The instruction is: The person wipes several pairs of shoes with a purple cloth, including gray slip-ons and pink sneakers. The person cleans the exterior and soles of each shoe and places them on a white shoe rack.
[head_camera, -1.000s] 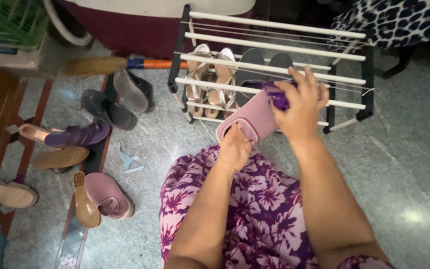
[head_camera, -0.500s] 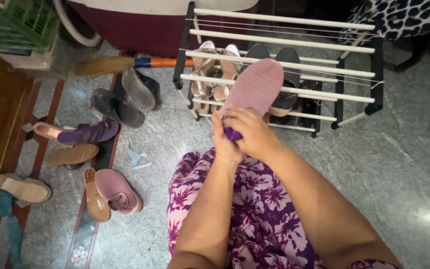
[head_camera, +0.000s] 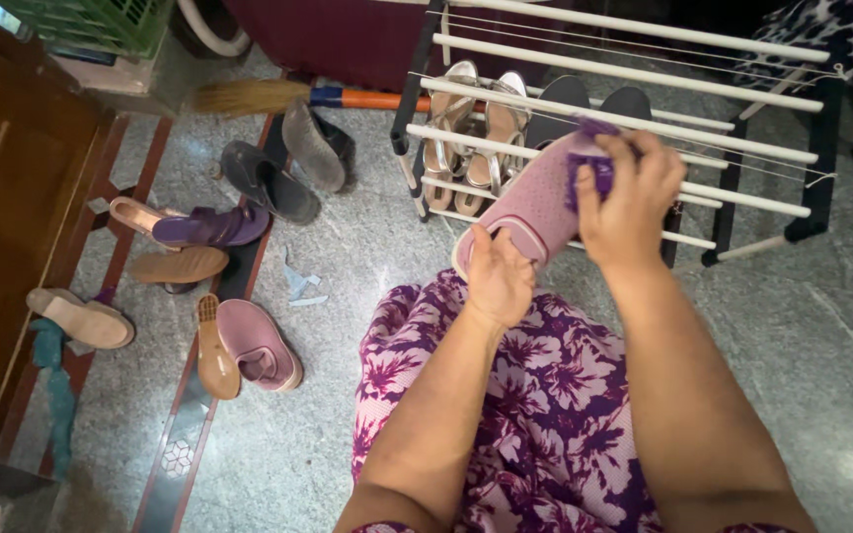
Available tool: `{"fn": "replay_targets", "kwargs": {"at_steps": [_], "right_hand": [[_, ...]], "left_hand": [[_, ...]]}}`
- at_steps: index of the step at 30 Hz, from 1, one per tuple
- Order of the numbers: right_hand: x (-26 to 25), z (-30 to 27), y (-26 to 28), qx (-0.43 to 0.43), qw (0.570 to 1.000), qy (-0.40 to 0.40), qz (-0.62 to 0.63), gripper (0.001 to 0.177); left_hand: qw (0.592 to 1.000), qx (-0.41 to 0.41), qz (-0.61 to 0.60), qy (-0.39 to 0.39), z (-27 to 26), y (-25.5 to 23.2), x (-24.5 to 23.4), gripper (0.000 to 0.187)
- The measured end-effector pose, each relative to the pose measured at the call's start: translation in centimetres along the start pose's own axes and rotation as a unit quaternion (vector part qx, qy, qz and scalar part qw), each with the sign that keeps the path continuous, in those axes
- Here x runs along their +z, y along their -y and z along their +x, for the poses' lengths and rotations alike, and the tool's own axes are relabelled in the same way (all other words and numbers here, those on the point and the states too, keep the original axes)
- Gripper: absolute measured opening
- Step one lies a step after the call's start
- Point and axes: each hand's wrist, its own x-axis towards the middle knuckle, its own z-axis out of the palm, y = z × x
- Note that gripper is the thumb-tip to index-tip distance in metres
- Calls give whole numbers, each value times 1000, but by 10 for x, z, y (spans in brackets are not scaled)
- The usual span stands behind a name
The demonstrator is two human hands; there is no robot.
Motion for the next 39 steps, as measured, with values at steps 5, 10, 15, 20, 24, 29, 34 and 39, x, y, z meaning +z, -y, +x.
{"fn": "replay_targets", "kwargs": {"at_steps": [5,10,15,20,24,29,34,39], "right_hand": [[11,-11,34,-13,987,113,118,46],[10,-18,71,-51,967,154,198,47],[11,-18,52,-78,985,121,90,39],[-2,-3,-19,-25,997,9,-75,44],[-17,-3,-48,59,995,-34,-78,33],[-5,-4,-18,-44,998,8,-46,51],[5,-17,39,-65,986,131,85,38],[-2,-22,66,-117,975,155,111,41]], "left_hand": [[997,-3,10,-75,7,-11,-4,91],[987,61,36,-142,12,-15,5,77],[992,-1,24,-124,11,-13,15,89],[997,-59,31,-47,3,3,18,97],[992,-92,80,-40,-2,6,22,101],[996,-59,44,-46,5,7,1,93],[997,-9,39,-63,13,-3,6,84],[993,-20,22,-111,13,-16,33,76]]}}
